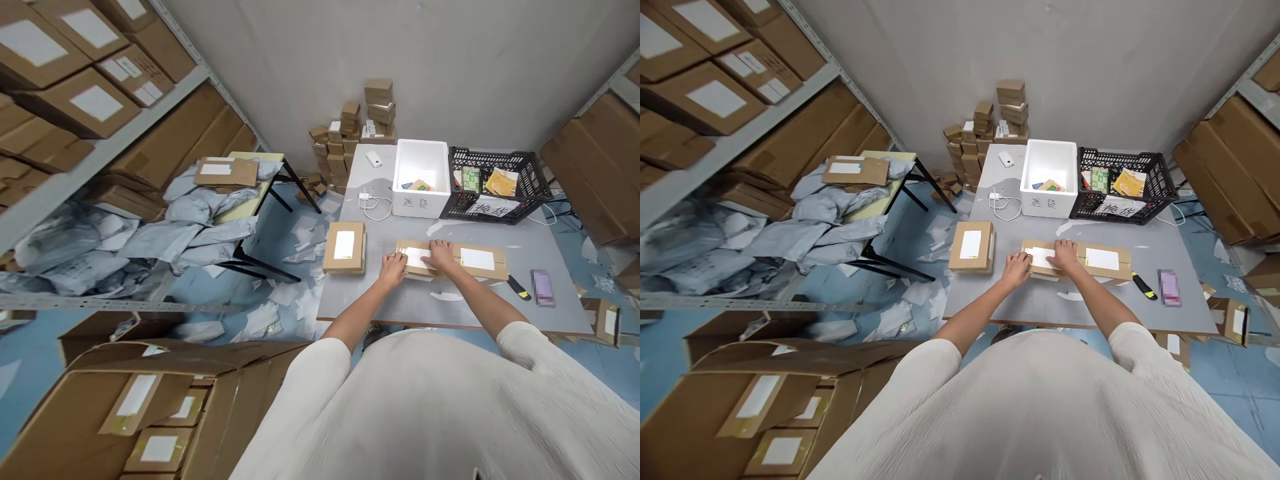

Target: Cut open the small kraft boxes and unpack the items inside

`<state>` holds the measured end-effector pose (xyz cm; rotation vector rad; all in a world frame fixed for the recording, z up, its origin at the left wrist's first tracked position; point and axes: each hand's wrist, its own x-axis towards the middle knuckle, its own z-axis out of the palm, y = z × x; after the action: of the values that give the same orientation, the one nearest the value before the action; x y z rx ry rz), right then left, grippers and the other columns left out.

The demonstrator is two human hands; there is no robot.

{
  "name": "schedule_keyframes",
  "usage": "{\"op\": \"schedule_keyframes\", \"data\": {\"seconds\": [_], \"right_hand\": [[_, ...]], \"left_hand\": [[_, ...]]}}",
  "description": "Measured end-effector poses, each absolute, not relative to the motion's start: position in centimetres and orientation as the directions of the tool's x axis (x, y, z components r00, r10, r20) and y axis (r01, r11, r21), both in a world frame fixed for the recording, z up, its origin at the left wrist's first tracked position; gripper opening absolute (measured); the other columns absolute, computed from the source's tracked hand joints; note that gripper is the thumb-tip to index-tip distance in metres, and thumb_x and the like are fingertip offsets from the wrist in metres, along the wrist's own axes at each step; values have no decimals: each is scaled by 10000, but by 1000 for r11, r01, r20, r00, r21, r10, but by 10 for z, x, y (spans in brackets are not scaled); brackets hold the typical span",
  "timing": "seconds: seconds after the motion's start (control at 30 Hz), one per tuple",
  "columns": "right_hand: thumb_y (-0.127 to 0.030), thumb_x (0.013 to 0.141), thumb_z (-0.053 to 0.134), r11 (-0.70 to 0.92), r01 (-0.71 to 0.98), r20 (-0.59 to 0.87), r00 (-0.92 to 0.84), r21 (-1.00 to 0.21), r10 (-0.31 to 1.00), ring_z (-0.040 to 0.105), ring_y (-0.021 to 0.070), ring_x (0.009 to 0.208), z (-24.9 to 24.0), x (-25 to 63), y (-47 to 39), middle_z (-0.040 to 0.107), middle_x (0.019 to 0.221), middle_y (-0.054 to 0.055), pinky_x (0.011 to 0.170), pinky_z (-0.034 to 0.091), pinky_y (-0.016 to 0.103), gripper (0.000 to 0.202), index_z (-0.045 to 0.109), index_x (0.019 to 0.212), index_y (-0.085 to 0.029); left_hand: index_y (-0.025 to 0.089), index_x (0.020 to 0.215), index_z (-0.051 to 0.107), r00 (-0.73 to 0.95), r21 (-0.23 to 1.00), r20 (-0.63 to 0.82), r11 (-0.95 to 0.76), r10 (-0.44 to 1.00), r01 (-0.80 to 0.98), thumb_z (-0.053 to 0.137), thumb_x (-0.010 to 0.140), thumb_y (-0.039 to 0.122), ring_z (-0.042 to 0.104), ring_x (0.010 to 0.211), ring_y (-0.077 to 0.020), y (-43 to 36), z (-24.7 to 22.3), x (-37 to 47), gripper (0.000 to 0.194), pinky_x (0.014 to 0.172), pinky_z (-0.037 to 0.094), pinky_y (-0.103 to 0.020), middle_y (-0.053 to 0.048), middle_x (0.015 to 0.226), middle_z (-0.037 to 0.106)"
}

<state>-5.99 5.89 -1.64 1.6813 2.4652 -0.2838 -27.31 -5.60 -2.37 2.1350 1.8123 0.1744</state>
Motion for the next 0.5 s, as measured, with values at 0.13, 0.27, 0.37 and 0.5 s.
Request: {"op": "schedule_keyframes", "data": {"seconds": [0.13,0.27,0.37,0.5], "right_hand": [[-566,999,646,295,940,-260,-332,-174,907,558,424,1351,-16,-63,63,670,1368,257,1172,360,571,517,688,1294,-144],[-519,987,660,157,940,-282,-246,-302,927,638,390,1282,-23,-70,53,666,1389,231,1105,458,487,492,688,1320,-159],[-523,975,681,2,940,-306,-113,-340,945,684,363,1232,-27,-81,41,674,1385,215,1016,515,416,491,673,1304,-159],[-587,956,691,-143,921,-337,13,-363,941,720,350,1146,-28,-100,28,726,1276,191,932,538,398,493,660,1229,-177]], "left_hand": [[225,1483,574,21,338,-136,26,990,941,606,1021,227,569,1396,-367,-45,-21,-289,463,1163,417,-500,-184,1476,626],[216,1482,568,-84,412,-226,173,971,895,461,1059,189,686,1279,-333,-32,-24,-307,437,1104,490,-456,-161,1372,724],[231,1529,546,-9,500,-234,129,972,856,499,1052,256,649,1381,-322,-25,-26,-318,481,1160,478,-454,-146,1465,706],[253,1620,485,125,522,-259,30,958,853,679,962,396,351,1655,-354,-21,-26,-332,702,1327,286,-575,-145,1748,460]]}}
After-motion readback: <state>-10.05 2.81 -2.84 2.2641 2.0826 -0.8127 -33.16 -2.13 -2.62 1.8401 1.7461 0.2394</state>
